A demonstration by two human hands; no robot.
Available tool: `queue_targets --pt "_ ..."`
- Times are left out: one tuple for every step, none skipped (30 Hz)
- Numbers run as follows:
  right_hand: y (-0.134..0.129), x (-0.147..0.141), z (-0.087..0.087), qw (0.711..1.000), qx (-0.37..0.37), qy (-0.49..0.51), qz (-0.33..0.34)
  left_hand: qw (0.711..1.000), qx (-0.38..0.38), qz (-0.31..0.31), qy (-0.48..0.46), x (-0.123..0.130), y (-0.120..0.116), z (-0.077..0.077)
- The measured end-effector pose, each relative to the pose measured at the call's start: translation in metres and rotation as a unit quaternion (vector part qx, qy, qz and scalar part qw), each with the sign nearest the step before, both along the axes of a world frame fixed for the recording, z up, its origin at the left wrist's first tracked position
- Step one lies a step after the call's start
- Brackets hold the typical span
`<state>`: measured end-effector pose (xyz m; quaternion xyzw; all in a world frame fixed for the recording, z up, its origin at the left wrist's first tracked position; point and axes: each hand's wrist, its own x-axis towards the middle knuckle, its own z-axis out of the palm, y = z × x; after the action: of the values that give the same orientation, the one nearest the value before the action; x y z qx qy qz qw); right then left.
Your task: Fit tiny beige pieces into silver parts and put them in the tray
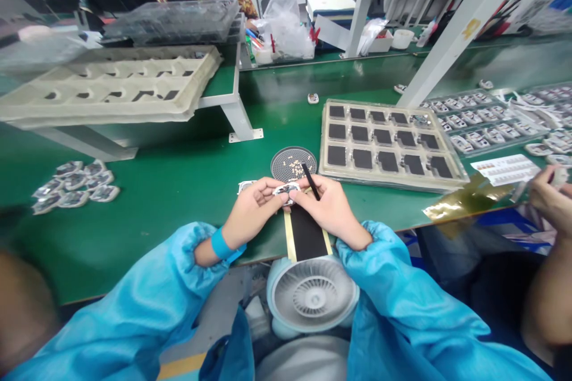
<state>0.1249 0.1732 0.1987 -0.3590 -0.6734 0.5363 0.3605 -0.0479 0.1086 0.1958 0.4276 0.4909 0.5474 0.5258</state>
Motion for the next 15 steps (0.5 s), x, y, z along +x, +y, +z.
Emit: queue_targets --pt "-0.001 -0.001 -0.001 1.0 0.003 0.004 -0.012 1.0 0.001 0.007 -0.003 0.0 0.0 0.001" --pt "-0.003 -0.002 -0.003 1.0 0.005 0.011 -0.022 1.0 0.004 0.012 -0.002 0.0 -0.001 0.002" --pt "-0.005 -0.004 -0.004 0.999 0.006 0.021 -0.029 1.0 0.008 0.017 0.003 0.0 -0.001 0.003" --pt "-0.007 -0.006 -0.005 0.999 0.006 0.031 -0.034 1.0 0.013 0.02 0.009 0.001 -0.002 0.004" --pt "-0.009 -0.007 -0.006 0.998 0.005 0.04 -0.039 0.999 0.017 0.024 0.016 0.001 -0.002 0.005" --pt "-0.011 -0.009 -0.007 0.998 0.004 0.048 -0.043 0.999 0.021 0.027 0.021 0.001 -0.003 0.005" --pt "-0.012 -0.01 -0.008 0.998 0.002 0.054 -0.046 0.999 0.024 0.031 0.026 0.002 -0.004 0.006" --pt "-0.014 -0.011 -0.008 0.997 0.001 0.058 -0.047 0.998 0.027 0.036 0.032 0.002 -0.005 0.007" --pt "-0.015 -0.012 -0.008 0.997 0.0 0.063 -0.049 0.998 0.029 0.042 0.038 0.003 -0.006 0.007" --pt "-0.016 -0.013 -0.009 0.996 0.0 0.068 -0.05 0.997 0.032 0.049 0.044 0.004 -0.007 0.007" --pt "-0.017 -0.014 -0.009 0.996 0.002 0.072 -0.052 0.997 0.035 0.055 0.051 0.005 -0.008 0.007" --pt "-0.018 -0.015 -0.01 0.996 0.005 0.074 -0.055 0.995 0.041 0.063 0.059 0.005 -0.008 0.007" --pt "-0.018 -0.016 -0.01 0.995 0.009 0.076 -0.058 0.994 0.047 0.071 0.068 0.006 -0.009 0.007" --pt "-0.017 -0.017 -0.011 0.995 0.013 0.075 -0.063 0.993 0.055 0.078 0.077 0.006 -0.009 0.006" --pt "-0.016 -0.017 -0.011 0.995 0.016 0.071 -0.069 0.991 0.06 0.084 0.083 0.005 -0.008 0.005"
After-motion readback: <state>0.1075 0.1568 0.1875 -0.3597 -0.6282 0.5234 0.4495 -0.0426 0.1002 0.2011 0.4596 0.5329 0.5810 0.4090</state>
